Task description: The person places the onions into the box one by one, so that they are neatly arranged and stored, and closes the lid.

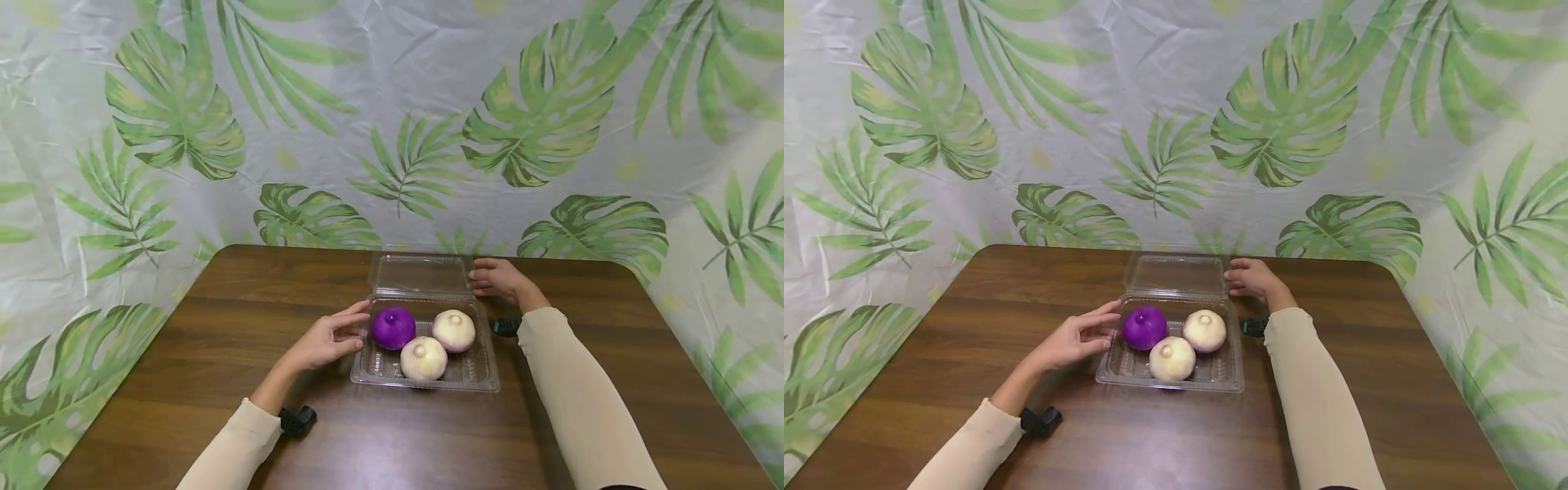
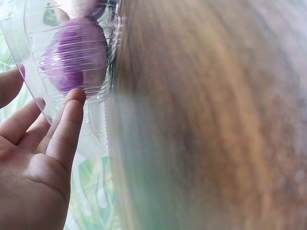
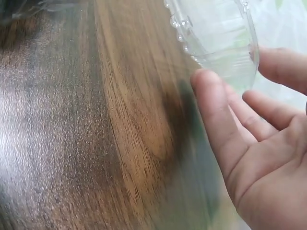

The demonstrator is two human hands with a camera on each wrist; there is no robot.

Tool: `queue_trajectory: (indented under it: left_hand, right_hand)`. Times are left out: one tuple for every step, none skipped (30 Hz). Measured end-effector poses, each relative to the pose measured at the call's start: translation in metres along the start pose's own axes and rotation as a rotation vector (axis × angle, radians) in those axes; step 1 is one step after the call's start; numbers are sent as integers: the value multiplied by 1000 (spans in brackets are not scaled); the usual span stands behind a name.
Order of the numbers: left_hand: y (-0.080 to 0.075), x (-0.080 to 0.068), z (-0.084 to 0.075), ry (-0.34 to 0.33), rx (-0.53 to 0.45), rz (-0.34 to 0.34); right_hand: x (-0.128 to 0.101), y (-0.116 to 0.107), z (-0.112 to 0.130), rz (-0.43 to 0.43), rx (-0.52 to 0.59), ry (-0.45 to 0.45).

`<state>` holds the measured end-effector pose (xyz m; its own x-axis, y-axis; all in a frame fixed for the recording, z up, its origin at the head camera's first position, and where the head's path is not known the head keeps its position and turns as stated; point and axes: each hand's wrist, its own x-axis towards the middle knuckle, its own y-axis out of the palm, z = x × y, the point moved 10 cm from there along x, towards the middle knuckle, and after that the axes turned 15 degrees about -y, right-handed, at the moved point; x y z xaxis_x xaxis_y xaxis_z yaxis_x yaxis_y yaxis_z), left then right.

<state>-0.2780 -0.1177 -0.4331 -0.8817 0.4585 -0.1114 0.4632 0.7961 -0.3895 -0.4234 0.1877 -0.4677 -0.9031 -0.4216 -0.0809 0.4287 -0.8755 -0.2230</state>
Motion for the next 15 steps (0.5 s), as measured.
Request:
queue_trajectory:
  left_hand:
    - [0,0,0,2,-1,0]
    - [0,1,0,4,1,0]
    - [0,1,0,7,3,-1]
    - [0,1,0,9,6,-1]
    - [0,1,0,11,8,-1]
    - [0,1,0,14,10,-1]
    - [0,1,-1,16,12,-1]
    - [0,1,-1,17,12,0]
    - [0,1,-1,16,13,-1]
    - [1,1,-1,16,14,0]
    - [0,1,-1,15,14,0]
    - [0,0,-1,14,15,-1]
    - [0,0,-1,13,15,-1]
    - [0,0,-1,13,16,-3]
    - [0,0,-1,12,18,-5]
  right_hand:
    - [0,0,0,-1,13,1]
    - [-1,1,0,1,21,0]
    - [-1,1,0,-1,32,0]
    - [-1,1,0,-3,43,1]
    - [-2,2,0,-4,52,0]
    - [-2,2,0,-1,56,-5]
    - [-2,2,0,-3,60,-7]
    - [-2,2,0,-9,63,-8]
    - [-2,2,0,-19,66,-9]
    - [-2,1,1,-24,61,-13]
    - [-1,1,1,-31,57,-18]
    - [-1,1,3,-38,50,-22]
    - [0,0,4,-51,44,-23]
    - [0,-1,5,-60,36,-27]
    - [0,-1,8,-67,28,-33]
